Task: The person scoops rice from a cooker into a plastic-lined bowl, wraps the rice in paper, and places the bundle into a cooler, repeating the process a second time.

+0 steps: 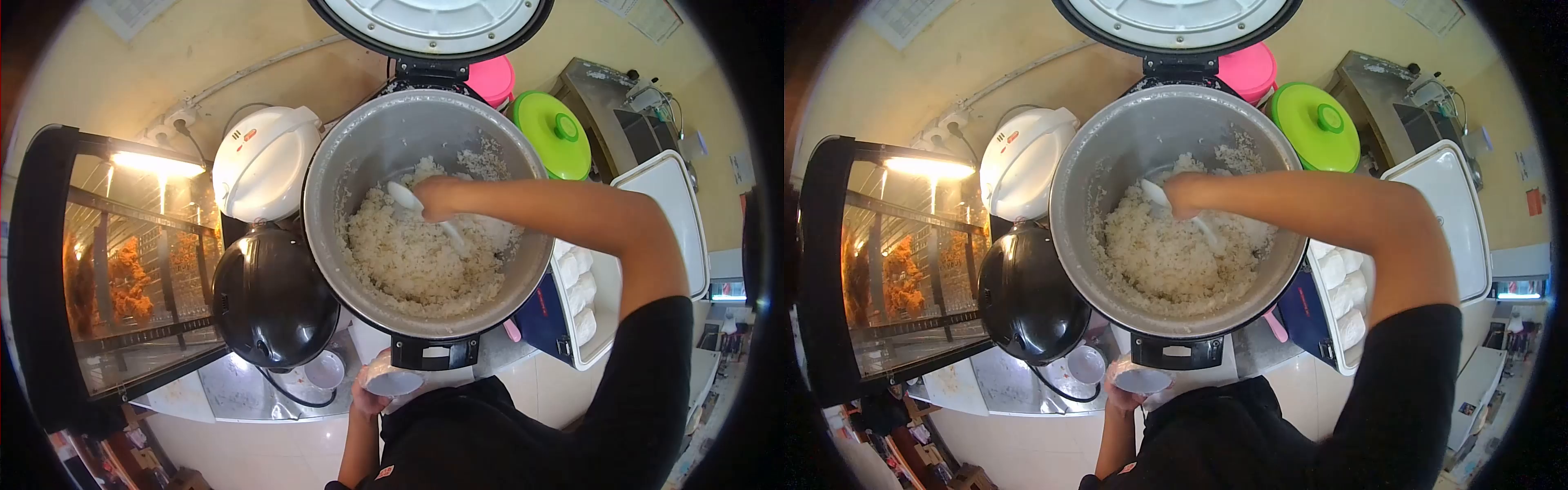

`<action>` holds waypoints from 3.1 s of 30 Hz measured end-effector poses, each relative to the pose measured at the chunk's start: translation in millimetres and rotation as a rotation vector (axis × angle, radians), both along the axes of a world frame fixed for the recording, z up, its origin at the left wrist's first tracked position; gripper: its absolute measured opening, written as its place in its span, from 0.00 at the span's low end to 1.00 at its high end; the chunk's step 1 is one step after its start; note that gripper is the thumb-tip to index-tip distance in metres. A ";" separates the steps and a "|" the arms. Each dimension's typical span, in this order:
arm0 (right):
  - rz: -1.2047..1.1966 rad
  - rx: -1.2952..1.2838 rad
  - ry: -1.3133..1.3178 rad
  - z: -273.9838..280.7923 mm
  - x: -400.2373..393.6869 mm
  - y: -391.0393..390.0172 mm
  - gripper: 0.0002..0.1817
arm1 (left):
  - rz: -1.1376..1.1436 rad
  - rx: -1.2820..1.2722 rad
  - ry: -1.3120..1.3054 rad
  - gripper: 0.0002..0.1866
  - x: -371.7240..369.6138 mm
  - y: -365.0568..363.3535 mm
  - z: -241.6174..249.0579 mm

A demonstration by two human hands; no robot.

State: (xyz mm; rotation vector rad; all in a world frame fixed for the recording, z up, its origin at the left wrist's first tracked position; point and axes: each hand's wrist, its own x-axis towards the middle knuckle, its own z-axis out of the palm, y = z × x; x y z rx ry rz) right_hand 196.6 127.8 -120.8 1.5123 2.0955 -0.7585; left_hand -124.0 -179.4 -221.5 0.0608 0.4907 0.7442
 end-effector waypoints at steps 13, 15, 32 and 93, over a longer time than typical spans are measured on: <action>0.491 -0.044 0.168 61.4 -37.7 -93.6 0.09 | -0.029 0.004 0.129 0.46 -3.2 7.3 -15.2; 0.533 -0.006 0.148 49.2 -41.0 -92.0 0.09 | -0.027 0.015 0.148 0.46 -4.4 6.7 -18.7; 0.549 -0.365 -0.435 121.1 -32.5 -45.1 0.10 | 0.050 -0.063 0.067 0.44 -2.7 -0.1 -11.4; 0.274 -0.020 -0.441 128.8 -7.4 -20.1 0.13 | 0.077 -0.077 -0.099 0.43 -7.5 -9.5 -15.8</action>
